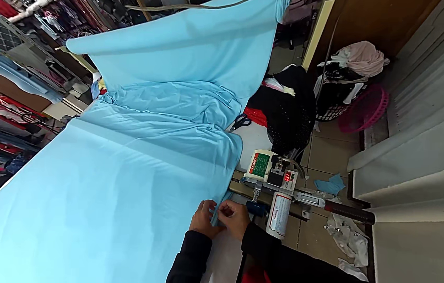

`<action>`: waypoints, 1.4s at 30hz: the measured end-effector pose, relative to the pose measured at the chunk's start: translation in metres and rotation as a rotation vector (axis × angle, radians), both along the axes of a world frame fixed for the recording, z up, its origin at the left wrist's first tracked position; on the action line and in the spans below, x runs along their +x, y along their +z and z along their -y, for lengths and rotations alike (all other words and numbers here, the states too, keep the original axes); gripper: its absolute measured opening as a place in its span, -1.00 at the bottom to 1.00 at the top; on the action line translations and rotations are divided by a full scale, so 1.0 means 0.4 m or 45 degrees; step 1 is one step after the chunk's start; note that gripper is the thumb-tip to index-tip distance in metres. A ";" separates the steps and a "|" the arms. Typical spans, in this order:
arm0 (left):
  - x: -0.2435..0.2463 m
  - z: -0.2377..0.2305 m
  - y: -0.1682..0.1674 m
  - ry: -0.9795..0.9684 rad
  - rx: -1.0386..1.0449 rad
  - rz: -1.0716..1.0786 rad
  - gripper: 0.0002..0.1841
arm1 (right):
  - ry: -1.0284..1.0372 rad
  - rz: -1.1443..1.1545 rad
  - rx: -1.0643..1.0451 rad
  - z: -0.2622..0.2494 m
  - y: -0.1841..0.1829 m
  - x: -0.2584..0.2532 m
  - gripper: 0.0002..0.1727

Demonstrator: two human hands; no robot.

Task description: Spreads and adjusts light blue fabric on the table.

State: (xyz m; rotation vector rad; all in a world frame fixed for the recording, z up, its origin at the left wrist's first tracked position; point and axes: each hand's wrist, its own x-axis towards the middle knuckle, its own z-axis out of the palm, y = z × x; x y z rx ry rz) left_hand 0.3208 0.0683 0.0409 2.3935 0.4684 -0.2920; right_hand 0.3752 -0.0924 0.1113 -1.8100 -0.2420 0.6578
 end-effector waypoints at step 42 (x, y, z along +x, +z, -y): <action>0.006 -0.022 0.036 0.260 -0.098 0.019 -0.34 | -0.045 -0.330 0.254 -0.085 -0.281 0.031 -0.67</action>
